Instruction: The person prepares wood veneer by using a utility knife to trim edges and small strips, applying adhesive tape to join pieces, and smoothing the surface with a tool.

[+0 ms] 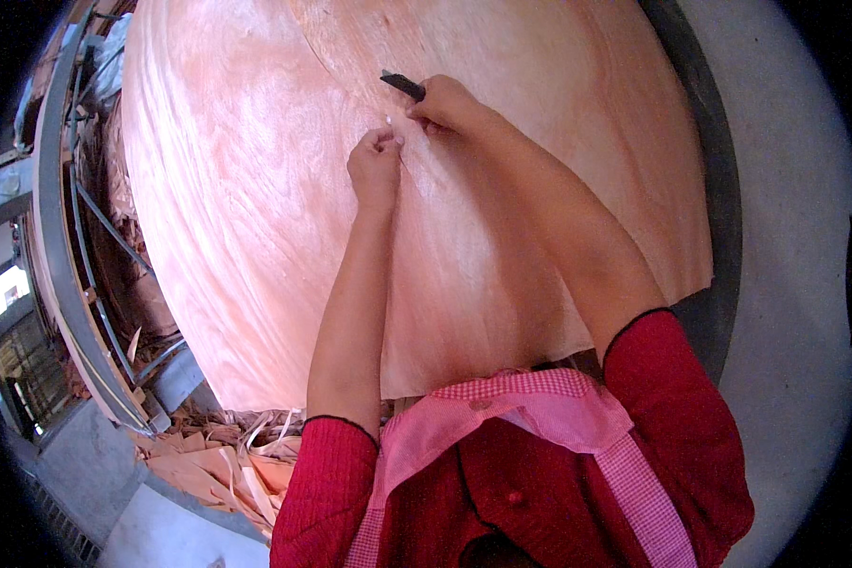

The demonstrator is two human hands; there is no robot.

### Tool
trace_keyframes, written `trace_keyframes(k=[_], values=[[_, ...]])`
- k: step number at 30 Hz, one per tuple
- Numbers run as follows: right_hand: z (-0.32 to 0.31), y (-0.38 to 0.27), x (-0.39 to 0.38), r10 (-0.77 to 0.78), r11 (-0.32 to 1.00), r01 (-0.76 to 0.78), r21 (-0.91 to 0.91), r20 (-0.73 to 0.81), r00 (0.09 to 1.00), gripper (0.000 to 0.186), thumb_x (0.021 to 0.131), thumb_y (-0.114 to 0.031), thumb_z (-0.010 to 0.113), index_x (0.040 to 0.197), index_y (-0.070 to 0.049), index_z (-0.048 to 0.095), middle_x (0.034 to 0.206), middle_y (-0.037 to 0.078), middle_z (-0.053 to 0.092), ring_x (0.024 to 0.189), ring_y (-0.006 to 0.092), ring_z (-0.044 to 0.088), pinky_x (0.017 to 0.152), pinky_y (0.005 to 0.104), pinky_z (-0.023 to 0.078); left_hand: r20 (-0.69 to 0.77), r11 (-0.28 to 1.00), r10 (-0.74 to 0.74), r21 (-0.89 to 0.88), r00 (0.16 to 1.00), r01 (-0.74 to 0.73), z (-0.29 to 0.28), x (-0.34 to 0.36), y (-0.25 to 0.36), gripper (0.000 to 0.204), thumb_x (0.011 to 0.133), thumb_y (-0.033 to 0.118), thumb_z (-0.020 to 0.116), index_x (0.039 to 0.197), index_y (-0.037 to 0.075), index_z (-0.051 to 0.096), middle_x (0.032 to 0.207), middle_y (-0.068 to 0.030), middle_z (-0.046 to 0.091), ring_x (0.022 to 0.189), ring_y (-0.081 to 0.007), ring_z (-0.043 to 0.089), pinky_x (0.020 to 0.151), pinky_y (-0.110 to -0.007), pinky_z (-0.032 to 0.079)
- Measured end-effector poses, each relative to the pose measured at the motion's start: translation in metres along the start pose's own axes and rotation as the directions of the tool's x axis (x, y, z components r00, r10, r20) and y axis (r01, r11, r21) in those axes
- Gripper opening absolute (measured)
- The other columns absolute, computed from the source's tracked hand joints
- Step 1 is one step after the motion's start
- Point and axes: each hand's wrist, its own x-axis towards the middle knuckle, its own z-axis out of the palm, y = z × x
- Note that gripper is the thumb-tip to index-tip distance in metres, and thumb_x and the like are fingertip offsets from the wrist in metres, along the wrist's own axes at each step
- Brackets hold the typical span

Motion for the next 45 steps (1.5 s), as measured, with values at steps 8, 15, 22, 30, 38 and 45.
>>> trace_keyframes(k=[8,15,22,30,38,45], values=[[0.002,-0.011,-0.019,-0.072,0.997,0.077,0.033,-0.128,0.989,0.018,0.067,-0.018,0.066,0.071,-0.002,0.062,0.058,0.011,0.060,0.050,0.0211,0.058,0.050,0.0345,0.046,-0.049,0.995,-0.042,0.084,0.998,0.046,-0.002,0.001,0.010,0.018,0.073,0.019,0.063,0.082,0.004,0.066,0.077,-0.0156,0.064,0.072,-0.0280,0.062,0.067,-0.035,0.047],[0.012,-0.029,-0.059,-0.031,0.999,0.021,-0.039,-0.273,0.961,0.024,0.070,-0.024,0.061,0.081,-0.002,0.063,0.073,0.017,0.062,0.073,0.0328,0.061,0.067,0.0406,0.047,-0.068,0.974,-0.053,0.217,0.996,0.067,-0.006,-0.001,0.018,0.019,0.073,0.022,0.062,0.082,0.005,0.065,0.079,-0.0168,0.063,0.075,-0.0308,0.061,0.069,-0.037,0.047],[0.031,-0.008,-0.044,0.190,0.785,-0.170,0.595,0.030,0.981,0.014,0.074,-0.013,0.060,0.082,0.000,0.061,0.061,0.011,0.061,0.052,0.0219,0.061,0.049,0.0343,0.049,-0.079,0.887,0.194,0.440,0.978,-0.140,-0.005,-0.009,0.032,0.015,0.077,0.019,0.057,0.087,0.009,0.061,0.087,-0.0108,0.060,0.081,-0.0294,0.058,0.068,-0.038,0.046],[0.036,-0.013,-0.048,0.143,0.781,-0.089,0.619,-0.038,0.989,0.007,0.076,-0.008,0.058,0.073,-0.001,0.058,0.058,0.009,0.059,0.045,0.0183,0.057,0.043,0.0325,0.046,0.371,0.580,0.513,0.514,0.774,-0.632,-0.047,-0.005,0.026,0.010,0.079,0.015,0.055,0.083,0.009,0.062,0.089,-0.0072,0.057,0.082,-0.0262,0.057,0.070,-0.036,0.045],[0.035,-0.015,-0.055,0.104,0.938,-0.024,0.346,-0.213,0.972,0.009,0.074,-0.008,0.060,0.071,-0.001,0.056,0.058,0.009,0.057,0.047,0.0164,0.056,0.042,0.0314,0.044,0.362,0.501,0.646,0.464,0.673,-0.730,-0.055,0.013,0.023,0.013,0.072,0.012,0.058,0.084,0.012,0.061,0.093,-0.0059,0.057,0.087,-0.0260,0.054,0.071,-0.037,0.046],[0.039,-0.022,-0.056,0.187,0.961,-0.111,0.253,-0.301,0.935,0.020,0.072,-0.018,0.056,0.082,-0.002,0.062,0.075,0.016,0.063,0.077,0.0339,0.061,0.071,0.0432,0.046,0.305,0.395,0.744,0.517,0.594,-0.760,-0.045,0.046,0.022,0.019,0.071,0.016,0.059,0.090,0.014,0.062,0.102,-0.0054,0.057,0.092,-0.0241,0.054,0.073,-0.035,0.045]])
